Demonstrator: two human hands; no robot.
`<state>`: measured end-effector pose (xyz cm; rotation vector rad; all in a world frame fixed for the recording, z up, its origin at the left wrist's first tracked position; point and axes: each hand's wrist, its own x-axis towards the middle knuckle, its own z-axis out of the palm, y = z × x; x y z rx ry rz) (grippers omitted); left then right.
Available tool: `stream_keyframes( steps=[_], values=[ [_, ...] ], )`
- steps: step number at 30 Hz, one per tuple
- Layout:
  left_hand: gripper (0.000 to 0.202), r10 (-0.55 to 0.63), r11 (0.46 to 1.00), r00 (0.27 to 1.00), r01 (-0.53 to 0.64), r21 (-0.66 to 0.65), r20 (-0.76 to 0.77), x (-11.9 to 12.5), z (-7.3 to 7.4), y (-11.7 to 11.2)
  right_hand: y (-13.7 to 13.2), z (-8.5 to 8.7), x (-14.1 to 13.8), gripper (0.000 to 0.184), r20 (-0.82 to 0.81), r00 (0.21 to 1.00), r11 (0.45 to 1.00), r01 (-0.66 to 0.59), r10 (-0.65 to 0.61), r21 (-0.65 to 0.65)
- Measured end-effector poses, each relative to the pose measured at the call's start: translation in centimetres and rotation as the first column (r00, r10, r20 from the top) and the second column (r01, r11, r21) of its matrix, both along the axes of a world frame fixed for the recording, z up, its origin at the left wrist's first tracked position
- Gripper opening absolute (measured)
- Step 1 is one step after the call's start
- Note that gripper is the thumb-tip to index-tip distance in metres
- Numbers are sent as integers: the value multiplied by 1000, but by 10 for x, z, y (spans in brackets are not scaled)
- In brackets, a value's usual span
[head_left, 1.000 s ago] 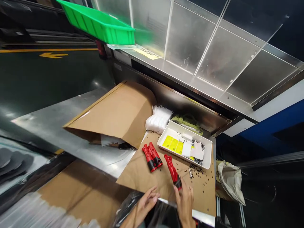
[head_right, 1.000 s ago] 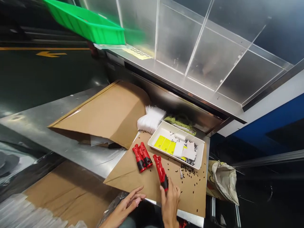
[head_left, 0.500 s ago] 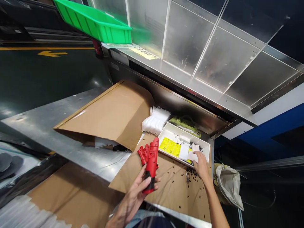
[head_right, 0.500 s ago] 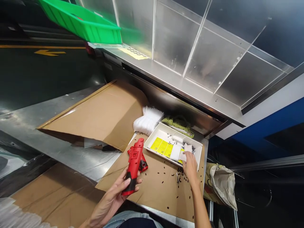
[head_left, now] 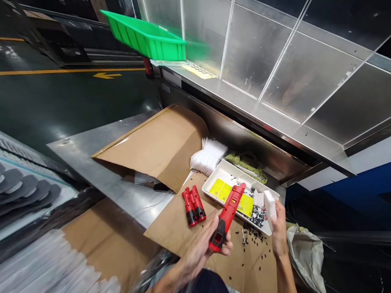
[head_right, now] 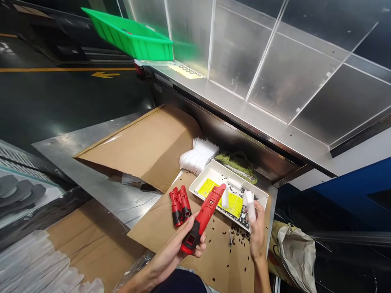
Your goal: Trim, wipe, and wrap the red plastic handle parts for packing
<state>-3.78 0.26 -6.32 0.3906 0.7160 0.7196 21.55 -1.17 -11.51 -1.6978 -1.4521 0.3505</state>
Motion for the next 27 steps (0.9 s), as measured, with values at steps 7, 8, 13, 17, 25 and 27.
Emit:
stream_keyframes(
  steps=[7,8,13,17,25,27],
  values=[
    [50,-198,963,980,199,-180,24,14,16,2,-12,50,-54,50,460,884,952,-208,86,223],
    [49,-222,954,975,222,-199,25,15,19,2,-12,52,-56,50,493,869,950,-193,50,244],
    [43,-174,970,982,157,-187,-78,14,20,1,-24,51,-70,50,567,799,928,-339,199,153],
    [49,-206,969,976,194,-150,-69,13,13,1,-27,51,-78,51,530,843,955,-222,86,199],
    [58,-246,962,965,232,-146,-91,10,4,5,-25,47,-77,47,565,819,957,-234,98,173],
    [67,-237,966,962,219,-137,-134,11,3,6,-24,46,-78,46,575,805,945,-287,149,157]
  ],
)
